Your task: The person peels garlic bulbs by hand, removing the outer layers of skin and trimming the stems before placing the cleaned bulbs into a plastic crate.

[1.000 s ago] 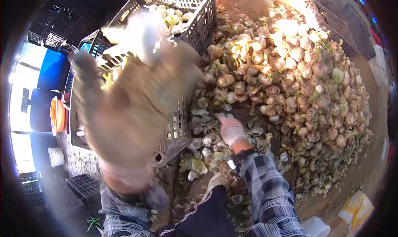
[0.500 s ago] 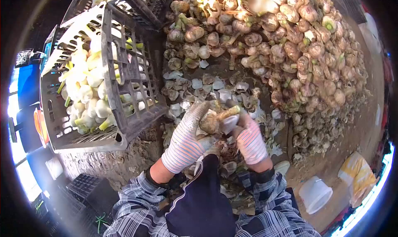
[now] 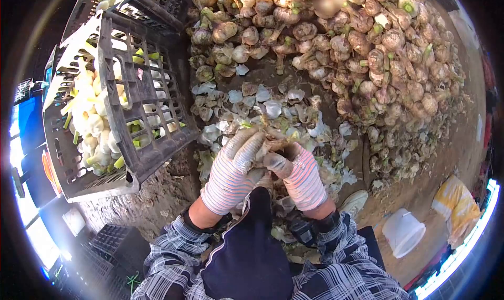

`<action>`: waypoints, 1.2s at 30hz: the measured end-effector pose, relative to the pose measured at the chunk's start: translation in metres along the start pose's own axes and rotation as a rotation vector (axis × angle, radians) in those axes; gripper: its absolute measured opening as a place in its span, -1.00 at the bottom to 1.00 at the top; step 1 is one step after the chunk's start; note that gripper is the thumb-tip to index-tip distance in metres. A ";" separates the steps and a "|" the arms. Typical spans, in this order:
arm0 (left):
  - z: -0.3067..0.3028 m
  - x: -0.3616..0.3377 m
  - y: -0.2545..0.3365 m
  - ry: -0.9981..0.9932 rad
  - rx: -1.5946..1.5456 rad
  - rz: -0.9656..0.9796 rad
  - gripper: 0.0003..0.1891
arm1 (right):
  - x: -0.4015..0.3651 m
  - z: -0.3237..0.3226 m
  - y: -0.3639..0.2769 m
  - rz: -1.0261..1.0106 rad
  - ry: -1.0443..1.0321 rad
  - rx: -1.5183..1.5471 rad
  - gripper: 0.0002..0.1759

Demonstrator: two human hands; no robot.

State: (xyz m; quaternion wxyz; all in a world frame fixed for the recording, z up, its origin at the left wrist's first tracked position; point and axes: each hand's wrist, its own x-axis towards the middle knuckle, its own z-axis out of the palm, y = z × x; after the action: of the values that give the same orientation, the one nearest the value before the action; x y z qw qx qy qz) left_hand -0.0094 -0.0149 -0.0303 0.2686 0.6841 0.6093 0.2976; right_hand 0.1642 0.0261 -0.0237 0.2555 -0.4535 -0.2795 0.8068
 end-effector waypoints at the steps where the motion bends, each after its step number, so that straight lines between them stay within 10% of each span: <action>1: 0.000 -0.001 -0.001 0.010 -0.004 -0.001 -0.21 | -0.002 0.002 -0.004 0.002 -0.001 -0.026 -0.52; 26: -0.006 -0.008 -0.003 -0.003 -0.164 -0.197 -0.17 | 0.003 -0.013 -0.004 0.161 -0.033 -0.066 -0.68; 31: 0.001 -0.010 0.003 0.020 -0.069 -0.159 -0.18 | 0.006 -0.015 0.016 -0.157 0.055 -0.408 -0.74; 36: -0.007 -0.007 -0.007 -0.164 -0.504 -0.510 -0.17 | 0.007 -0.006 0.016 -0.407 0.126 -0.719 -0.81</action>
State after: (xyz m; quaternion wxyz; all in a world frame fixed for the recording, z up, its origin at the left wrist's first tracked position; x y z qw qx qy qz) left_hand -0.0202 -0.0209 -0.0315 0.5423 0.4442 0.6443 0.3057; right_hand 0.1640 0.0207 -0.0414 0.2516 -0.4977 -0.6113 0.5616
